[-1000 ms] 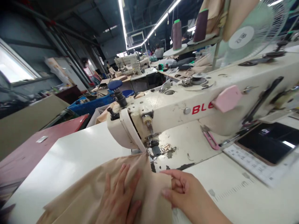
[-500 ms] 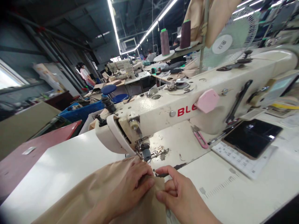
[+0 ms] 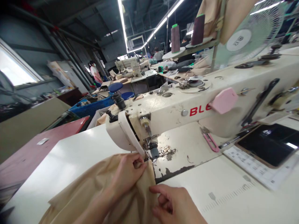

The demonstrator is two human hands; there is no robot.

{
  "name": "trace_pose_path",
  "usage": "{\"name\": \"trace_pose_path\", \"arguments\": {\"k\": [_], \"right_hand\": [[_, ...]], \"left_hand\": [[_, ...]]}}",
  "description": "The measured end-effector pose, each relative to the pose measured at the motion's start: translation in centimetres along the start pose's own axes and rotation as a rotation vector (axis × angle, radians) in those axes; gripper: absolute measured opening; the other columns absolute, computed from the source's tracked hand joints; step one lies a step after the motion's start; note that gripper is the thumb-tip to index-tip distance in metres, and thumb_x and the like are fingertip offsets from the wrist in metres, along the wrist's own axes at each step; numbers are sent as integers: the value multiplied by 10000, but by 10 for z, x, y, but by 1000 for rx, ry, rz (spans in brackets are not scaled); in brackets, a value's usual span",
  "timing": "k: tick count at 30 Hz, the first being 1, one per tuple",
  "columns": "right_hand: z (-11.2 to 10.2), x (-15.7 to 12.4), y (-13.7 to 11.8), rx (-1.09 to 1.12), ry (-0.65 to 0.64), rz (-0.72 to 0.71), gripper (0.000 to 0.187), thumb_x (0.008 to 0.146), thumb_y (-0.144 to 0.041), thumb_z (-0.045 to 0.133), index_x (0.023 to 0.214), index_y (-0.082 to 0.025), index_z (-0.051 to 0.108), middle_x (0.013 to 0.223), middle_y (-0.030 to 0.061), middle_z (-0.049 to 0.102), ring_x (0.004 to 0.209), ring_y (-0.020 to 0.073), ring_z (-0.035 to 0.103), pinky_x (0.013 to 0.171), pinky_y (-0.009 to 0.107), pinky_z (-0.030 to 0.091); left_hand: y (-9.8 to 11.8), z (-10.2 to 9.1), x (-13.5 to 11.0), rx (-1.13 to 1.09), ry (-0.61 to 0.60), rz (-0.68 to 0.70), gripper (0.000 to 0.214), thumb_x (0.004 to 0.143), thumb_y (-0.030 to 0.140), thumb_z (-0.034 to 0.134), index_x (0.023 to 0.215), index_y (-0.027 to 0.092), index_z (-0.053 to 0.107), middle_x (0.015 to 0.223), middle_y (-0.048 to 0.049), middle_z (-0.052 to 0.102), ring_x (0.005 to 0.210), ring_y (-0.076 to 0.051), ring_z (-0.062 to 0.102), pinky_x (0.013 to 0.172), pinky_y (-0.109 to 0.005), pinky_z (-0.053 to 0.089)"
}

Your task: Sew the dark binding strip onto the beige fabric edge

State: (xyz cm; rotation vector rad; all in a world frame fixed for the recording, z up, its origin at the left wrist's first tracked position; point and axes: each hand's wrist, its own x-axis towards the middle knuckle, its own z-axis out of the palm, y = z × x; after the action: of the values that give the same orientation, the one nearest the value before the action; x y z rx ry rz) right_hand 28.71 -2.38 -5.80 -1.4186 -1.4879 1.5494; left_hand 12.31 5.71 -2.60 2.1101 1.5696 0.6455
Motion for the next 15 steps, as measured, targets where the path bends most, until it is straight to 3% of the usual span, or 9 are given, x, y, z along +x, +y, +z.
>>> {"name": "trace_pose_path", "arguments": {"k": [9, 15], "right_hand": [[-8, 17, 0, 63, 21, 8, 322, 607, -237, 574, 892, -154, 699, 557, -48, 463, 454, 75, 423, 425, 193, 299], [-9, 21, 6, 122, -30, 51, 395, 611, -264, 597, 976, -137, 681, 535, -63, 422, 447, 79, 419, 431, 197, 338]], "left_hand": [[-6, 4, 13, -12, 42, -83, 89, 655, 151, 523, 599, 148, 593, 531, 16, 539, 531, -105, 498, 516, -193, 317], [-13, 11, 14, -13, 65, -58, 90, 638, 116, 508, 583, 152, 569, 516, 22, 527, 516, -108, 508, 491, -190, 310]]}}
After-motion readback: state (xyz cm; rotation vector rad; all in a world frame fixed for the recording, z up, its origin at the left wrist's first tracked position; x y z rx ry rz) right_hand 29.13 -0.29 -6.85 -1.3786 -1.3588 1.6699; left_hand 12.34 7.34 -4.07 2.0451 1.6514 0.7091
